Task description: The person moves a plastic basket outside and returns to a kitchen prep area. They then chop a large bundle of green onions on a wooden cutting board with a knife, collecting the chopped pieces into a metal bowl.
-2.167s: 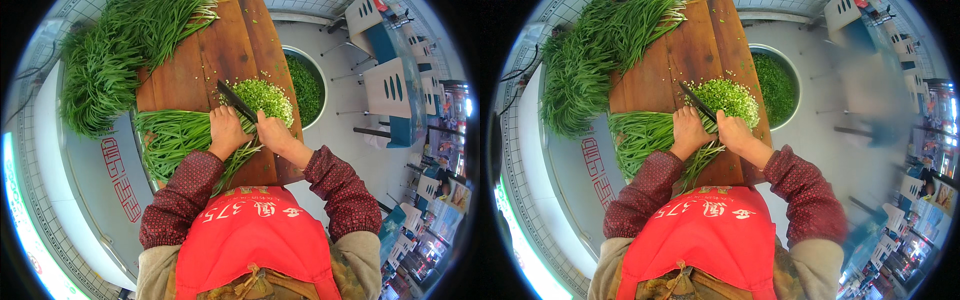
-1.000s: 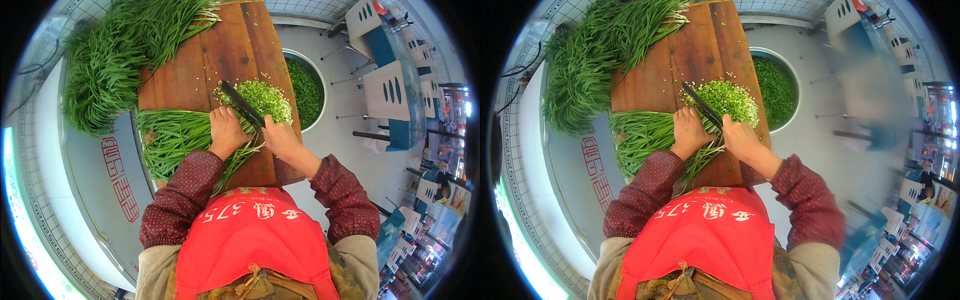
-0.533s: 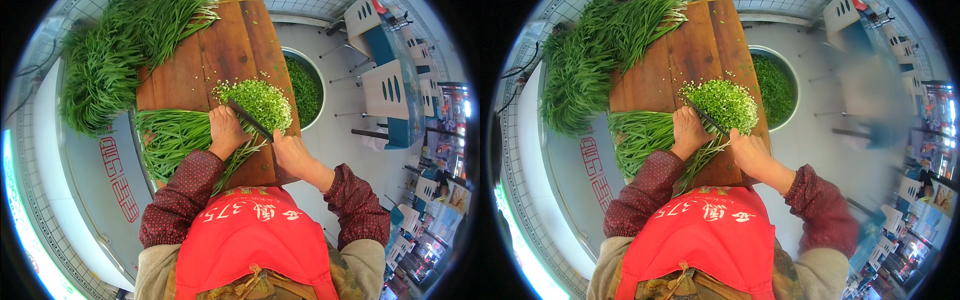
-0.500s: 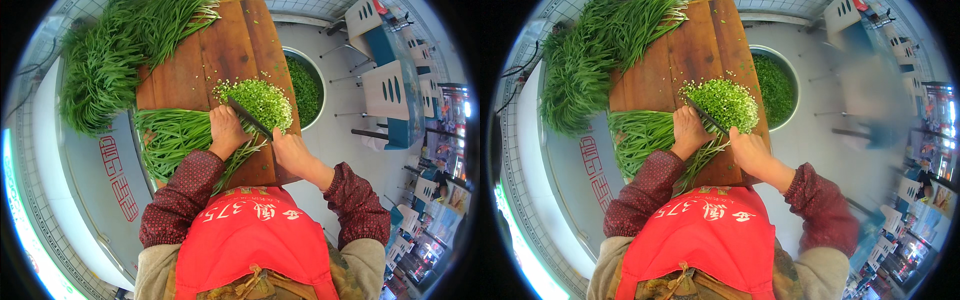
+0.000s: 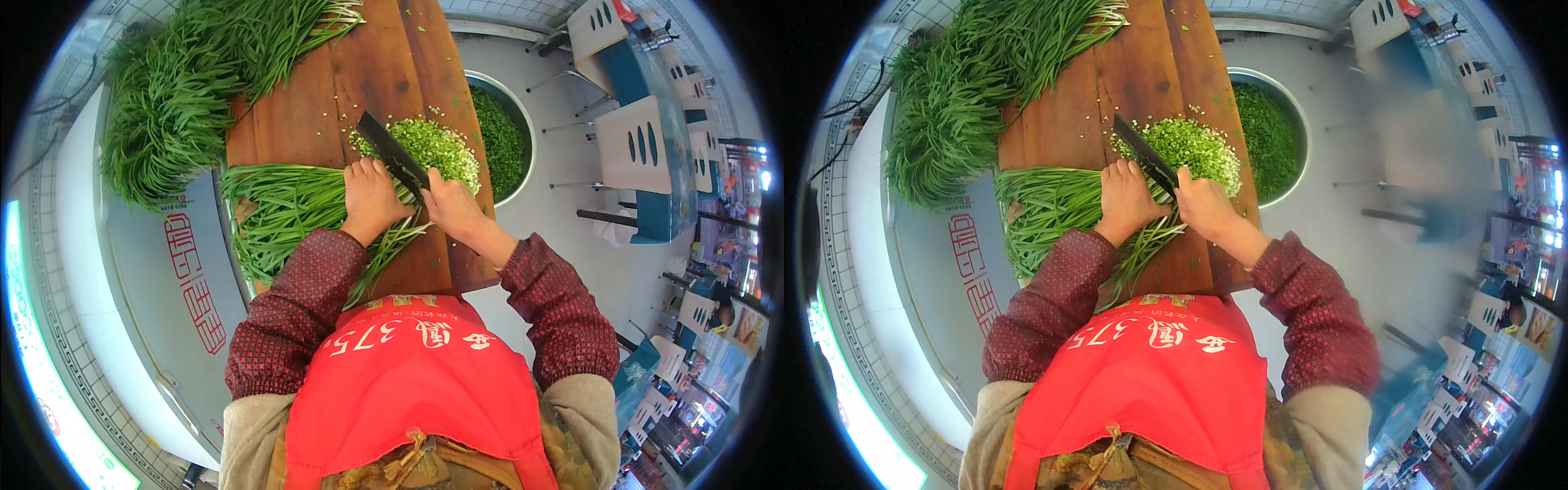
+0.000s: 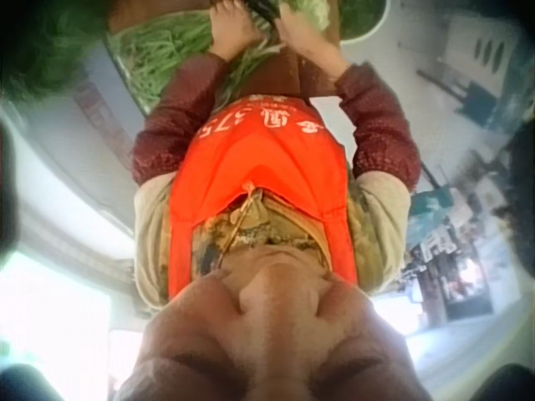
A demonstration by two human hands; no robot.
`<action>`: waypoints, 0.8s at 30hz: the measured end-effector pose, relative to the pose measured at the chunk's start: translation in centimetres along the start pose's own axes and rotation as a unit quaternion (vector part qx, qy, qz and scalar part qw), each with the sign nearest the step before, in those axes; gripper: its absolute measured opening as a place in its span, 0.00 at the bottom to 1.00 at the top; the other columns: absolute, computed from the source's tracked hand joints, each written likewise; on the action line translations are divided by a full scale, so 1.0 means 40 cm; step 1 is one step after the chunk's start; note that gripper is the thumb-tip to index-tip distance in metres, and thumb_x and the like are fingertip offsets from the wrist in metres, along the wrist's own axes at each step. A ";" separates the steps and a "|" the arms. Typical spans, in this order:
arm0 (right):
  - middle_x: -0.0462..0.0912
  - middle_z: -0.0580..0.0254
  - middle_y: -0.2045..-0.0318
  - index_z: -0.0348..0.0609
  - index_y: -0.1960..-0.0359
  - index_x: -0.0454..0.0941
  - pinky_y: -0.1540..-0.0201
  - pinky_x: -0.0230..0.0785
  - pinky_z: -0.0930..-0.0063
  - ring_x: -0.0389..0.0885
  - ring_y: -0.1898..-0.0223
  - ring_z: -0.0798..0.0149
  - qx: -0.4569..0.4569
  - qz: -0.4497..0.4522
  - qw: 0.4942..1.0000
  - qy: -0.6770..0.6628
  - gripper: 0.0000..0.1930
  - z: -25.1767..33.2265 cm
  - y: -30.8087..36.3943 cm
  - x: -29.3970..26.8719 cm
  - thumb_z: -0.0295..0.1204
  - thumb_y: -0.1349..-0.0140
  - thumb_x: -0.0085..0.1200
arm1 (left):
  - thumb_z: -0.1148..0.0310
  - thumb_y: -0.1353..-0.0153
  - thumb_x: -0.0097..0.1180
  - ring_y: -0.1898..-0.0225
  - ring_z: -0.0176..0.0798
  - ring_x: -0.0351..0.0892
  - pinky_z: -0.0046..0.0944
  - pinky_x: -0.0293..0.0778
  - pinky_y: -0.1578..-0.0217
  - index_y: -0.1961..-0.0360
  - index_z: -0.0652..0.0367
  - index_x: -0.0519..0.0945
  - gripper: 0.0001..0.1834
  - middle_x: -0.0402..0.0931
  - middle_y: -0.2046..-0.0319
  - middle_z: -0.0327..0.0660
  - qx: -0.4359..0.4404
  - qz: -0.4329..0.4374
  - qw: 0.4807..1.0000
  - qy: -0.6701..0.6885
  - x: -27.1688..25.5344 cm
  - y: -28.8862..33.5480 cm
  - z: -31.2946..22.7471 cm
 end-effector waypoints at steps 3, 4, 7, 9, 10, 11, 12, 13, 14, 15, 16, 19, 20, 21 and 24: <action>0.76 0.44 0.85 0.36 0.64 0.63 0.75 0.70 0.47 0.78 0.79 0.38 0.030 -0.005 0.999 0.032 0.10 0.001 0.068 -0.060 0.28 0.37 0.51 | 0.41 0.70 0.72 0.58 0.49 0.71 0.45 0.65 0.52 0.62 0.65 0.72 0.43 0.71 0.64 0.47 0.025 -0.043 0.999 0.006 -0.013 0.004 -0.005; 0.76 0.44 0.84 0.36 0.64 0.63 0.75 0.70 0.47 0.78 0.79 0.38 0.032 -0.007 0.999 0.041 0.10 0.002 0.098 -0.084 0.28 0.36 0.51 | 0.41 0.70 0.72 0.58 0.49 0.72 0.45 0.65 0.53 0.62 0.65 0.72 0.42 0.71 0.64 0.47 0.030 -0.048 0.998 0.016 -0.013 0.003 -0.005; 0.77 0.42 0.83 0.36 0.65 0.63 0.75 0.69 0.46 0.77 0.78 0.36 0.048 -0.004 0.998 0.032 0.10 0.001 0.191 -0.134 0.28 0.36 0.50 | 0.36 0.70 0.72 0.59 0.50 0.73 0.46 0.67 0.53 0.63 0.65 0.72 0.45 0.72 0.64 0.48 0.042 -0.052 0.998 0.019 -0.011 0.000 -0.002; 0.77 0.42 0.83 0.36 0.65 0.63 0.75 0.69 0.46 0.77 0.78 0.36 0.067 0.023 0.997 0.023 0.09 -0.007 0.249 -0.143 0.28 0.36 0.50 | 0.34 0.71 0.72 0.59 0.51 0.74 0.48 0.68 0.53 0.63 0.66 0.73 0.47 0.73 0.64 0.49 0.048 -0.042 0.998 0.022 -0.010 -0.003 0.002; 0.77 0.41 0.83 0.36 0.65 0.63 0.74 0.69 0.46 0.77 0.77 0.36 0.079 0.034 0.996 0.037 0.09 -0.013 0.273 -0.145 0.27 0.36 0.50 | 0.29 0.71 0.70 0.57 0.53 0.75 0.49 0.70 0.52 0.61 0.69 0.73 0.51 0.74 0.62 0.52 0.048 -0.019 0.998 0.018 -0.004 -0.009 0.006; 0.77 0.41 0.82 0.36 0.65 0.63 0.74 0.69 0.45 0.77 0.77 0.36 0.086 0.045 0.994 0.046 0.09 -0.018 0.295 -0.145 0.27 0.36 0.50 | 0.28 0.70 0.69 0.56 0.53 0.75 0.48 0.68 0.50 0.59 0.70 0.74 0.53 0.74 0.60 0.52 0.046 0.007 0.999 0.023 0.001 -0.015 0.011; 0.77 0.41 0.82 0.36 0.65 0.63 0.74 0.69 0.45 0.77 0.77 0.36 0.095 0.062 0.992 0.054 0.09 -0.026 0.315 -0.142 0.27 0.36 0.50 | 0.28 0.70 0.68 0.54 0.53 0.74 0.48 0.67 0.49 0.57 0.72 0.74 0.55 0.74 0.59 0.52 0.036 0.042 0.998 0.023 0.009 -0.022 0.017; 0.77 0.41 0.82 0.36 0.64 0.63 0.74 0.69 0.45 0.77 0.77 0.36 0.091 0.055 0.993 0.058 0.09 -0.028 0.331 -0.146 0.26 0.36 0.50 | 0.27 0.69 0.67 0.53 0.53 0.73 0.47 0.66 0.48 0.55 0.73 0.74 0.56 0.75 0.58 0.52 0.026 0.077 0.996 0.021 0.017 -0.027 0.023; 0.77 0.41 0.82 0.35 0.64 0.63 0.74 0.69 0.45 0.78 0.77 0.36 0.089 0.053 0.993 0.061 0.09 -0.033 0.344 -0.148 0.26 0.36 0.50 | 0.25 0.68 0.64 0.50 0.55 0.73 0.48 0.66 0.46 0.53 0.75 0.73 0.59 0.75 0.56 0.54 0.032 0.104 0.994 0.025 0.019 -0.033 0.026; 0.77 0.41 0.81 0.35 0.64 0.63 0.74 0.69 0.45 0.78 0.77 0.36 0.092 0.057 0.992 0.065 0.09 -0.039 0.356 -0.148 0.26 0.37 0.50 | 0.25 0.68 0.65 0.48 0.56 0.72 0.49 0.65 0.45 0.51 0.76 0.71 0.60 0.74 0.54 0.56 0.037 0.109 0.993 0.040 0.014 -0.036 0.026; 0.78 0.41 0.81 0.35 0.64 0.63 0.74 0.69 0.45 0.78 0.77 0.36 0.094 0.057 0.991 0.072 0.08 -0.046 0.366 -0.149 0.25 0.38 0.50 | 0.25 0.69 0.65 0.46 0.57 0.71 0.51 0.64 0.44 0.49 0.76 0.70 0.62 0.73 0.52 0.58 0.041 0.120 0.991 0.052 0.011 -0.037 0.027; 0.78 0.42 0.81 0.35 0.64 0.63 0.73 0.70 0.46 0.78 0.76 0.37 0.103 0.077 0.987 0.093 0.08 -0.066 0.394 -0.148 0.22 0.41 0.49 | 0.27 0.70 0.68 0.40 0.61 0.65 0.54 0.61 0.39 0.43 0.79 0.65 0.67 0.68 0.46 0.63 0.064 0.047 0.996 0.029 -0.026 -0.014 0.017; 0.78 0.42 0.81 0.35 0.64 0.63 0.72 0.70 0.46 0.78 0.76 0.37 0.099 0.085 0.986 0.099 0.08 -0.070 0.401 -0.149 0.21 0.42 0.49 | 0.27 0.71 0.69 0.38 0.62 0.63 0.55 0.60 0.38 0.41 0.80 0.63 0.69 0.66 0.43 0.65 0.069 0.021 0.997 0.001 -0.036 0.003 0.012; 0.78 0.42 0.81 0.35 0.64 0.63 0.72 0.70 0.46 0.78 0.76 0.37 0.100 0.098 0.985 0.106 0.08 -0.075 0.408 -0.148 0.20 0.43 0.49 | 0.28 0.71 0.69 0.36 0.62 0.60 0.56 0.57 0.37 0.40 0.80 0.62 0.70 0.64 0.42 0.66 0.074 -0.005 0.997 0.013 -0.047 0.022 0.004; 0.79 0.42 0.81 0.34 0.64 0.64 0.72 0.70 0.46 0.78 0.76 0.37 0.095 0.130 0.979 0.123 0.09 -0.084 0.426 -0.145 0.19 0.46 0.48 | 0.31 0.72 0.72 0.31 0.64 0.53 0.59 0.50 0.33 0.38 0.80 0.59 0.71 0.58 0.36 0.66 0.065 -0.018 0.998 0.013 -0.054 0.067 -0.017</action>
Point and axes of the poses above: each hand's wrist, its own y-axis away from the middle knuckle, its own x-axis out of the palm, z = x × y, the point moved 8 cm from there along -y, towards the middle knuckle
